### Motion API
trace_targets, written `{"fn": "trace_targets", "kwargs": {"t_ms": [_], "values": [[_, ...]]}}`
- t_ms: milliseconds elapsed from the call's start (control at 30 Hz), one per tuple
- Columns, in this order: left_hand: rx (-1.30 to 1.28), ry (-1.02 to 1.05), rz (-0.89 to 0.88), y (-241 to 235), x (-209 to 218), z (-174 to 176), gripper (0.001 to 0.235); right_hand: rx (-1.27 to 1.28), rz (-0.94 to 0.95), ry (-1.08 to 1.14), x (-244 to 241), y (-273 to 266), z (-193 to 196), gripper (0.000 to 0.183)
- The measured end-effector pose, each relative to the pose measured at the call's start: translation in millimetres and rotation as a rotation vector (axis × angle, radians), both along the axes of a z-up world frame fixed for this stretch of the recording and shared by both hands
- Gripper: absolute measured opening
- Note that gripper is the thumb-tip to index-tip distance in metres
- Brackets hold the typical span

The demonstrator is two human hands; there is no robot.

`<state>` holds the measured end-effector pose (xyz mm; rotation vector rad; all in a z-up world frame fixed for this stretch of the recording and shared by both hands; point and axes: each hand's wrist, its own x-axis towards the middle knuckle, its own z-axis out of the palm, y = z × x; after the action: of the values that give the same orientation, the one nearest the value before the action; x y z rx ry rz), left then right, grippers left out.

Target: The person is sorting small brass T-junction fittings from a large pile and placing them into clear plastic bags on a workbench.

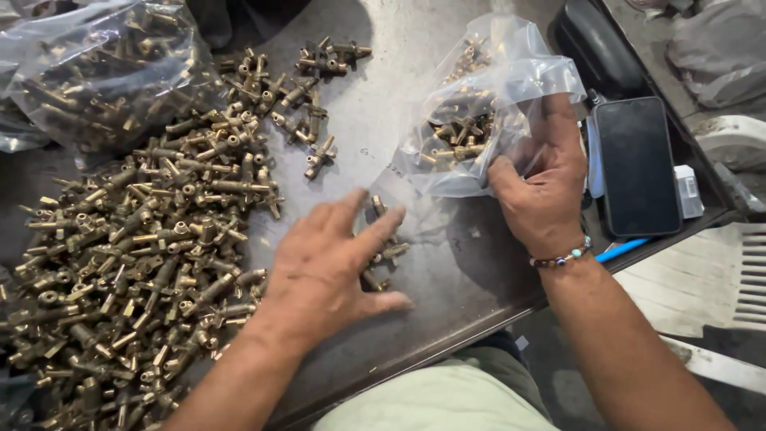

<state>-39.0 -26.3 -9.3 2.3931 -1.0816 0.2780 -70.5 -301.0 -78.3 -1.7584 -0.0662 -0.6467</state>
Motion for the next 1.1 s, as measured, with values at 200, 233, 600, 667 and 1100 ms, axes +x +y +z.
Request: {"fn": "trace_targets", "kwargs": {"t_ms": [200,233,600,667,1100], "values": [[0.062,0.154,-0.088,-9.1,-10.9,-24.7,0.053,0.076,-0.020,-0.004,-5.7,6.6,25.6,0.082],[0.068,0.214,-0.081,-9.6,-11.0,-23.9,0.047,0.083,-0.026,-0.007,-6.4,9.9,35.1,0.080],[-0.319,0.819,0.037,-23.6,-3.6,11.0,0.036,-0.040,0.071,0.030,-15.0,-0.4,66.1,0.065],[-0.437,0.925,0.021,-40.9,0.7,31.4,0.038,-0.094,0.067,0.044,-15.5,1.5,73.9,0.064],[-0.430,0.235,-0.107,-76.5,55.0,23.0,0.021,-0.022,0.039,0.055,-3.1,-10.6,60.5,0.063]]}}
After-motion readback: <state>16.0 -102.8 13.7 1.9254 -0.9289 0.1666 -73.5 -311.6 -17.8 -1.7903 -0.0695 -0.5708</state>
